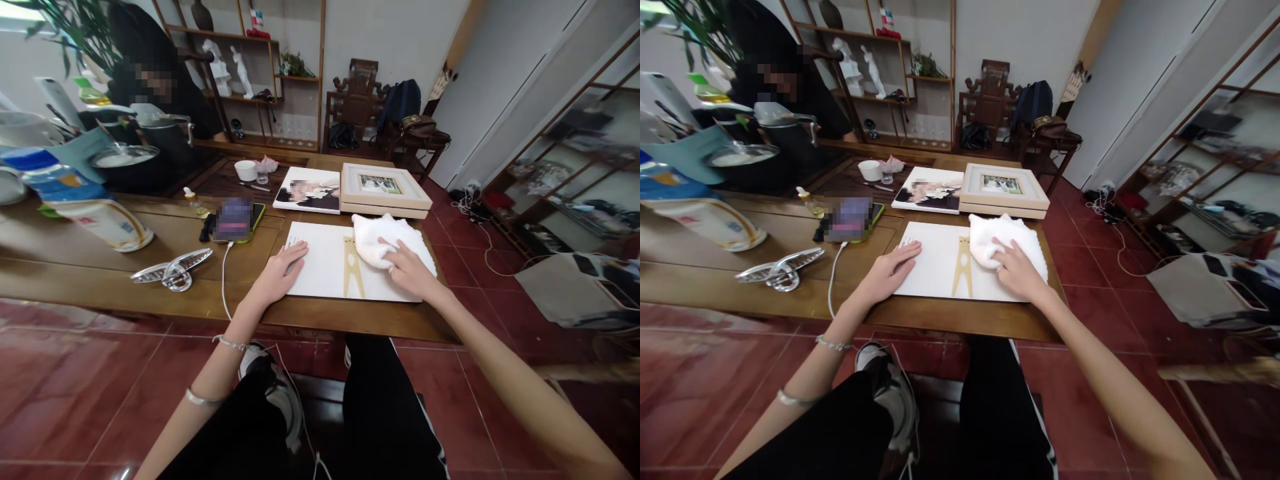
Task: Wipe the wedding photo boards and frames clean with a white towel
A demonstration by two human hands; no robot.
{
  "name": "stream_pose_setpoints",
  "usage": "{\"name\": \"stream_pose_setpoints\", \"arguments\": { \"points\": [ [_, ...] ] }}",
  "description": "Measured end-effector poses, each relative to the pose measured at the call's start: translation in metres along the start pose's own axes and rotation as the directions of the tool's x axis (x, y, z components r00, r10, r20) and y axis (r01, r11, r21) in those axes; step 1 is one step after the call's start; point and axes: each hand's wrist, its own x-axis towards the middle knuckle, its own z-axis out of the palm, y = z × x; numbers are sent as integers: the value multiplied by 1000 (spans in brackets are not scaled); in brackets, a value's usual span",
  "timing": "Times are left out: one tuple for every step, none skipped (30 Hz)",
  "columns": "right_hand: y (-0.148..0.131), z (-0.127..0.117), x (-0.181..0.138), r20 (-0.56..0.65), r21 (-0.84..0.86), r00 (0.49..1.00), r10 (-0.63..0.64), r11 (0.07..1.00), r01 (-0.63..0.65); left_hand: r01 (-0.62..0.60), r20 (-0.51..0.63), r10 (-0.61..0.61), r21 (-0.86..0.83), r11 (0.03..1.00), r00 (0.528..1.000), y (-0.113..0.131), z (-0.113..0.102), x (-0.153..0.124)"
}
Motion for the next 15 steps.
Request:
{"name": "stream_pose_setpoints", "arguments": {
  "points": [
    [-8,0,-16,16,-11,1000,-21,1000,21,-2,-2,2,0,1000,1000,0,0,0],
    [-16,-2,-32,33,-18,999,-39,999,40,-4,-4,4,1,1000,1000,0,0,0],
    [-24,-4,-47,40,-20,998,-44,999,45,-6,-6,6,2,1000,1000,0,1,0],
    [-31,-6,-61,59,-15,997,-51,999,52,-7,-8,7,4,1000,1000,0,1,0],
    [-37,-9,-73,76,-8,996,-52,999,53,-9,-8,9,4,1000,1000,0,1,0],
    [-40,-12,-82,94,2,994,-52,999,52,-11,-9,11,5,1000,1000,0,1,0],
    [-41,-14,-88,114,12,992,-50,999,49,-11,-9,11,5,1000,1000,0,1,0],
    [-40,-16,-89,129,21,991,-45,999,43,-10,-9,10,6,1000,1000,0,1,0],
    [-37,-17,-87,136,26,990,-36,999,33,-10,-7,10,5,1000,1000,0,0,0],
    [-32,-18,-81,135,28,991,-26,999,22,-9,-5,9,3,1000,1000,0,0,0],
    [-25,-17,-72,130,27,991,-16,1000,13,-8,-4,8,0,1000,1000,0,0,0],
    [-17,-15,-60,120,23,993,-9,1000,6,-6,-4,6,-2,1000,1000,0,0,0],
    [-9,-13,-45,102,17,995,-4,1000,2,-5,-4,5,-3,1000,1000,0,0,0],
    [0,-10,-29,87,10,996,-4,1000,4,-3,-5,3,-3,1000,1000,0,0,0],
    [8,-7,-14,54,-4,999,-10,1000,10,-3,-6,3,-2,1000,1000,0,0,0]
  ]
}}
